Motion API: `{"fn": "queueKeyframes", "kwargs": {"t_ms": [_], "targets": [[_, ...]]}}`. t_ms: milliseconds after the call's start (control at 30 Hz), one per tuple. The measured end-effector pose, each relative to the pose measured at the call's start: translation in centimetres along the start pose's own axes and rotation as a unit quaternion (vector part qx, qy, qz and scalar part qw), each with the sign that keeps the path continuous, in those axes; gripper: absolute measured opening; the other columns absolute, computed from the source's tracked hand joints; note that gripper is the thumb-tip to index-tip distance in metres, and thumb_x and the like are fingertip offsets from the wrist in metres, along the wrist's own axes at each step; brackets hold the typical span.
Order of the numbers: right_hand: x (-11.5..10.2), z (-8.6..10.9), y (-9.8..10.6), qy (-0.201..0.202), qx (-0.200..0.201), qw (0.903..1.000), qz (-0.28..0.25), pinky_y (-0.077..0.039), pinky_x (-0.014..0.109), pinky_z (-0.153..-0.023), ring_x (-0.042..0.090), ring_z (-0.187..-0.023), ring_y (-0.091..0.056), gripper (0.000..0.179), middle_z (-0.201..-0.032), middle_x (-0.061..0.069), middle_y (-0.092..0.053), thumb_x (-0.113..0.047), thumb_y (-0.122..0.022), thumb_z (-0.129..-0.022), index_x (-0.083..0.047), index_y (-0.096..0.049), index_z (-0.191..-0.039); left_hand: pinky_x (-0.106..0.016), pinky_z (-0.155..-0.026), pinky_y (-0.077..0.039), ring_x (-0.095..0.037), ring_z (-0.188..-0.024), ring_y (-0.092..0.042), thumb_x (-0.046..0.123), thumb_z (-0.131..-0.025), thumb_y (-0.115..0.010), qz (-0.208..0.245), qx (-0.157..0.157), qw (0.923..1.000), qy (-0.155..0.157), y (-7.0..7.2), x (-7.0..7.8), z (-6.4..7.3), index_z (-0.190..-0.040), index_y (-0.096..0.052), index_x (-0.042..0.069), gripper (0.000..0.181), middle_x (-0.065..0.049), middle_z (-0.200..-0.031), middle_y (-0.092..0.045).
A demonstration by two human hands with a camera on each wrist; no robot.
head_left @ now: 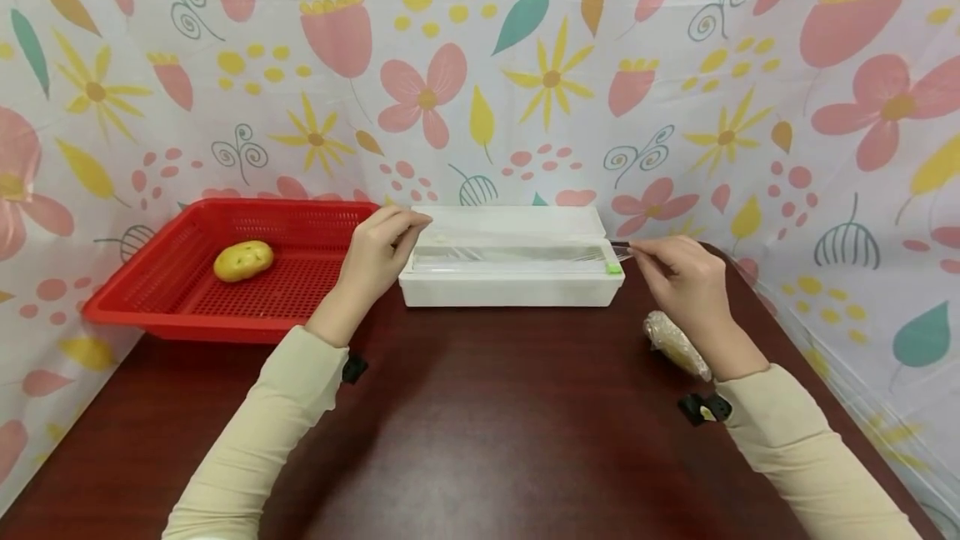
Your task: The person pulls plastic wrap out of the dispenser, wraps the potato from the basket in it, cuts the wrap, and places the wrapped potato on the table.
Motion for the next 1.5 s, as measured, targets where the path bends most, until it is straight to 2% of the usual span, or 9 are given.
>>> {"fn": "queueKeyframes", "kwargs": {"t_ms": [233, 333, 400, 533, 633, 1033, 1267, 1500], "targets": [[-0.4, 0.1, 0.5, -0.002, 0.007, 1.0, -0.004, -0.04, 0.027, -0.059, 0.027, -0.066, -0.062, 0.014, -0.073, 0.013, -0.071, 0.009, -0.074, -0.072, 0.002, -0.074, -0.084, -0.029, -0.059, -0.049, -0.02, -0.072, -0.058, -0.004, -0.083, -0.067, 0.007, 0.007, 0.9999, -0.009, 0.6, 0.7, 0.2, -0.092, -0.071, -0.001, 0.01, -0.012, -0.087, -0.067], [-0.7, 0.4, 0.8, 0.002, 0.007, 0.9999, -0.012, -0.041, 0.027, -0.06, 0.027, -0.067, -0.063, 0.01, -0.075, 0.012, -0.071, 0.004, -0.073, -0.076, 0.001, -0.075, -0.085, -0.029, -0.06, -0.049, -0.021, -0.072, -0.058, -0.005, -0.081, -0.069, 0.004, 0.001, 0.9999, -0.013, 0.8, 1.1, 0.5, -0.091, -0.071, -0.001, 0.011, -0.013, -0.087, -0.067], [-0.9, 0.7, 1.0, 0.006, 0.01, 0.9998, -0.019, -0.041, 0.026, -0.061, 0.027, -0.069, -0.063, 0.007, -0.076, 0.012, -0.071, -0.005, -0.071, -0.082, 0.0, -0.075, -0.085, -0.031, -0.062, -0.051, -0.022, -0.074, -0.059, -0.006, -0.08, -0.07, -0.003, -0.004, 0.9998, -0.019, 0.9, 1.4, 0.7, -0.091, -0.071, -0.001, 0.012, -0.013, -0.087, -0.067], [-1.4, 1.2, 1.6, 0.018, 0.017, 0.9991, -0.034, -0.04, 0.022, -0.064, 0.027, -0.069, -0.062, 0.026, -0.075, 0.012, -0.071, -0.023, -0.063, -0.092, -0.001, -0.075, -0.085, -0.033, -0.064, -0.051, -0.024, -0.077, -0.059, -0.008, -0.079, -0.07, -0.016, -0.009, 0.9993, -0.031, 1.3, 2.1, 1.1, -0.09, -0.072, 0.0, 0.014, -0.012, -0.086, -0.067], [-1.7, 1.2, 1.9, 0.027, 0.023, 0.9985, -0.043, -0.04, 0.019, -0.068, 0.027, -0.068, -0.061, 0.033, -0.075, 0.013, -0.071, -0.028, -0.06, -0.094, 0.0, -0.075, -0.085, -0.033, -0.066, -0.051, -0.024, -0.078, -0.059, -0.008, -0.079, -0.069, -0.026, -0.009, 0.9988, -0.041, 1.6, 2.6, 1.2, -0.09, -0.072, 0.001, 0.015, -0.012, -0.085, -0.067], [-3.5, 1.7, 3.2, 0.049, 0.056, 0.9955, -0.059, -0.039, 0.008, -0.081, 0.028, -0.066, -0.06, 0.039, -0.071, 0.014, -0.069, -0.03, -0.059, -0.094, 0.002, -0.073, -0.078, -0.034, -0.07, -0.053, -0.025, -0.081, -0.061, -0.008, -0.076, -0.072, -0.039, 0.0, 0.9978, -0.053, 2.7, 4.5, 2.3, -0.092, -0.072, 0.001, 0.018, -0.012, -0.087, -0.068], [-5.2, 2.1, 3.9, 0.082, 0.069, 0.9915, -0.074, -0.041, 0.01, -0.087, 0.029, -0.066, -0.059, 0.036, -0.07, 0.017, -0.067, -0.024, -0.058, -0.095, 0.004, -0.071, -0.077, -0.033, -0.068, -0.053, -0.024, -0.08, -0.062, -0.01, -0.072, -0.074, -0.046, -0.001, 0.9968, -0.066, 3.3, 5.5, 3.5, -0.093, -0.072, 0.001, 0.024, -0.012, -0.087, -0.068], [-5.8, 2.3, 4.3, 0.098, 0.092, 0.9872, -0.086, -0.044, 0.013, -0.085, 0.029, -0.065, -0.059, 0.034, -0.069, 0.017, -0.067, -0.021, -0.06, -0.094, 0.004, -0.072, -0.075, -0.032, -0.07, -0.052, -0.024, -0.079, -0.061, -0.009, -0.075, -0.072, -0.045, 0.012, 0.9964, -0.07, 3.6, 5.9, 3.4, -0.093, -0.072, 0.001, 0.021, -0.012, -0.088, -0.068]]}}
Point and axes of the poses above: each hand's wrist, its own z-axis away from the middle knuckle, its own y-axis out of the back of the hand, x = y × z, the point moved 6 cm from there along -z, towards the middle knuckle
